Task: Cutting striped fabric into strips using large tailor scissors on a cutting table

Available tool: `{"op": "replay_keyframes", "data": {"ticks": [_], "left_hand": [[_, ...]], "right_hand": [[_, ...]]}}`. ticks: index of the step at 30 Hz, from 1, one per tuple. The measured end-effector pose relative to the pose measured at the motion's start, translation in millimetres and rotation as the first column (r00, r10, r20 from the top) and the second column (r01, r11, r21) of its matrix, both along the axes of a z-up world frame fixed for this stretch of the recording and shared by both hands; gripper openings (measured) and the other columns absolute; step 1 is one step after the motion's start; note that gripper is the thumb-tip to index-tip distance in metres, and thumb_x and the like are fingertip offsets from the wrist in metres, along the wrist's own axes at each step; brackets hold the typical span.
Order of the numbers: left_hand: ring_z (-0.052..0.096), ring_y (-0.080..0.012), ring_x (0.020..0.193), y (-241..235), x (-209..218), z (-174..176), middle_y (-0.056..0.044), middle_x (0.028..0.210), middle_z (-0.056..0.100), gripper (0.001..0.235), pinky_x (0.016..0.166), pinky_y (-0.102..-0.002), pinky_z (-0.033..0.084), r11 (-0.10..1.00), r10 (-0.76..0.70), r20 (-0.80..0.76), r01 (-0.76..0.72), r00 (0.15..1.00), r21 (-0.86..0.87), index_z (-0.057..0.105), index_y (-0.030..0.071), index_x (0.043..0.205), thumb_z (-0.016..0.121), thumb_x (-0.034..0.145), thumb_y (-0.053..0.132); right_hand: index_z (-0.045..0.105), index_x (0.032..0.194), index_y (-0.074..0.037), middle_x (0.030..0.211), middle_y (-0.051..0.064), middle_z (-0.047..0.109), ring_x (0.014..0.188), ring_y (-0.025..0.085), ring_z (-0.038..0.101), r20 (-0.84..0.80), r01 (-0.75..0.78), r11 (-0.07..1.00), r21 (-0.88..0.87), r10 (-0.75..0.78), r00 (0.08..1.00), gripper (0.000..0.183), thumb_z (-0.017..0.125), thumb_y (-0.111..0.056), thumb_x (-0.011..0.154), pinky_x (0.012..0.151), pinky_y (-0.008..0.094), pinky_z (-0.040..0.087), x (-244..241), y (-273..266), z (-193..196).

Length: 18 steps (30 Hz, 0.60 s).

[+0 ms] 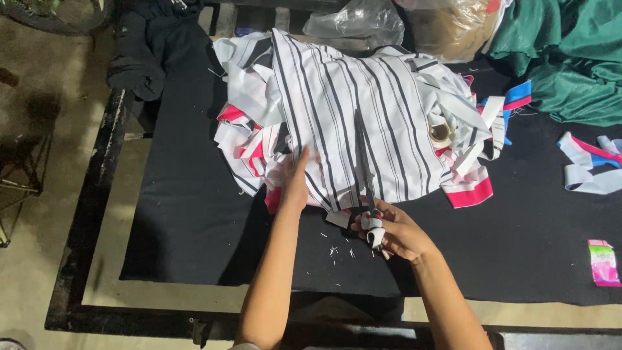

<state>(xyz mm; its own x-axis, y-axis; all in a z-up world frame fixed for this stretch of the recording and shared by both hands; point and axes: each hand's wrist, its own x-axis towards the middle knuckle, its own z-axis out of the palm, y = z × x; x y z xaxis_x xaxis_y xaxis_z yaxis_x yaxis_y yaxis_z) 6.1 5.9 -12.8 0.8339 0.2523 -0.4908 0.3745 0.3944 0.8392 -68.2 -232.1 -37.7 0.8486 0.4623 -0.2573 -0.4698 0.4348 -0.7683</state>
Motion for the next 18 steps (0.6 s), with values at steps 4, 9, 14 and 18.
{"op": "replay_keyframes", "data": {"ticks": [4,9,14,18], "left_hand": [[0.023,-0.0416,0.151,4.4,-3.4,-26.2,-0.025,0.156,0.034,0.082,0.123,-0.054,0.017,0.997,0.020,-0.035,-0.022,0.999,-0.074,0.043,0.006,0.150,0.079,0.087,0.046],[0.016,-0.0417,0.153,1.7,-4.9,-9.7,-0.025,0.160,0.025,0.093,0.124,-0.055,0.014,0.993,0.019,-0.061,-0.026,0.998,-0.112,0.035,0.008,0.155,0.081,0.085,0.046],[0.022,-0.0387,0.152,6.6,-7.1,0.7,-0.022,0.160,0.028,0.101,0.122,-0.057,0.018,0.996,-0.073,-0.154,0.082,0.985,0.048,0.033,0.016,0.158,0.070,0.081,0.070],[0.022,-0.0394,0.153,-0.2,-10.3,5.2,-0.020,0.163,0.028,0.103,0.121,-0.057,0.017,0.987,-0.052,-0.156,0.075,0.986,0.142,0.036,0.017,0.158,0.056,0.081,0.083]], "right_hand": [[0.052,0.129,0.010,0.094,0.027,0.069,0.084,0.038,0.076,-0.028,0.033,0.999,-0.037,-0.034,0.999,0.052,0.072,-0.010,0.085,0.063,0.043,0.064,0.5,0.3,-6.4],[0.052,0.124,0.016,0.079,0.024,0.063,0.059,0.033,0.070,0.039,0.075,0.993,-0.093,-0.072,0.997,0.053,0.074,-0.011,0.084,0.044,0.041,0.059,-4.1,-3.4,-12.8],[0.048,0.130,0.016,0.070,0.025,0.057,0.049,0.030,0.064,0.049,0.043,0.999,-0.018,-0.042,0.998,0.062,0.072,-0.021,0.086,0.035,0.039,0.053,-14.6,-4.9,-2.2],[0.048,0.127,0.020,0.062,0.028,0.059,0.045,0.031,0.065,0.015,0.008,0.999,0.041,-0.009,1.000,0.054,0.063,-0.018,0.092,0.033,0.037,0.053,-26.5,10.3,35.1]]}}
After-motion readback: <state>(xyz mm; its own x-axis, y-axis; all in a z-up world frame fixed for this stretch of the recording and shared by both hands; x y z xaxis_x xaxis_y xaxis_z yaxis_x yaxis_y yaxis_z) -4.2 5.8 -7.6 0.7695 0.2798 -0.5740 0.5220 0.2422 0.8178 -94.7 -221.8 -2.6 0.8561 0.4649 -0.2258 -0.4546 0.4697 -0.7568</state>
